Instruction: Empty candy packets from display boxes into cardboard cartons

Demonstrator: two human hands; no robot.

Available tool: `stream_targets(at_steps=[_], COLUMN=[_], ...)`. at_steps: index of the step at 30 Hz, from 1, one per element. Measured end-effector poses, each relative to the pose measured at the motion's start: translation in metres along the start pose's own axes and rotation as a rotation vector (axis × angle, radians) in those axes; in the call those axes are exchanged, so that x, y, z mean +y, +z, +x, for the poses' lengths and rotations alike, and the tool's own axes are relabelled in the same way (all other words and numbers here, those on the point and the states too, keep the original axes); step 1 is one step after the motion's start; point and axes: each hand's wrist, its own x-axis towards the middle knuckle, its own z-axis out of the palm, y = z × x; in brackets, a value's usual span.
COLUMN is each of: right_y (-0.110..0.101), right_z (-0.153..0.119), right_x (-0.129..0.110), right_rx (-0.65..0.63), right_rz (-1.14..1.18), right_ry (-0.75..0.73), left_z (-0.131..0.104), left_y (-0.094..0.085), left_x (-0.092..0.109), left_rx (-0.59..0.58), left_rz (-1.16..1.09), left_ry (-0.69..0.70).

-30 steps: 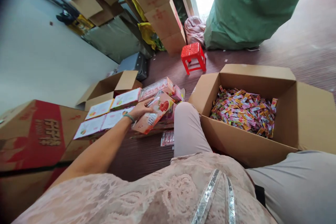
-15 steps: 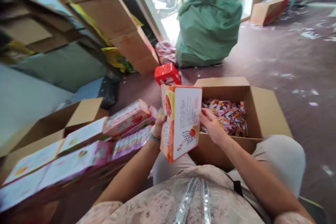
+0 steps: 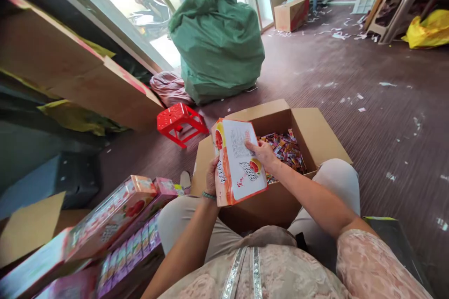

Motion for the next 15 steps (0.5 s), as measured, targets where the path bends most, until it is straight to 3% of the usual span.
stream_targets(at_steps=[4, 9, 13, 15], right_y=[-0.01, -0.013, -0.008, -0.007], right_z=[0.01, 0.012, 0.013, 0.011], right_x=[-0.002, -0.01, -0.022, -0.026], right_rx=[0.162, 0.302, 0.181, 0.111], right_rz=[-0.036, -0.22, -0.177, -0.212], right_ry=[-0.034, -0.249, -0.21, -0.194], left_z=[0.007, 0.001, 0.001, 0.01], left_y=[0.018, 0.033, 0.053, 0.061], left_x=[-0.002, 0.005, 0.01, 0.009], left_rx=[-0.003, -0.044, -0.107, -0.152], left_rz=[0.058, 0.135, 0.201, 0.214], left_ry=[0.012, 0.073, 0.208, 0.184])
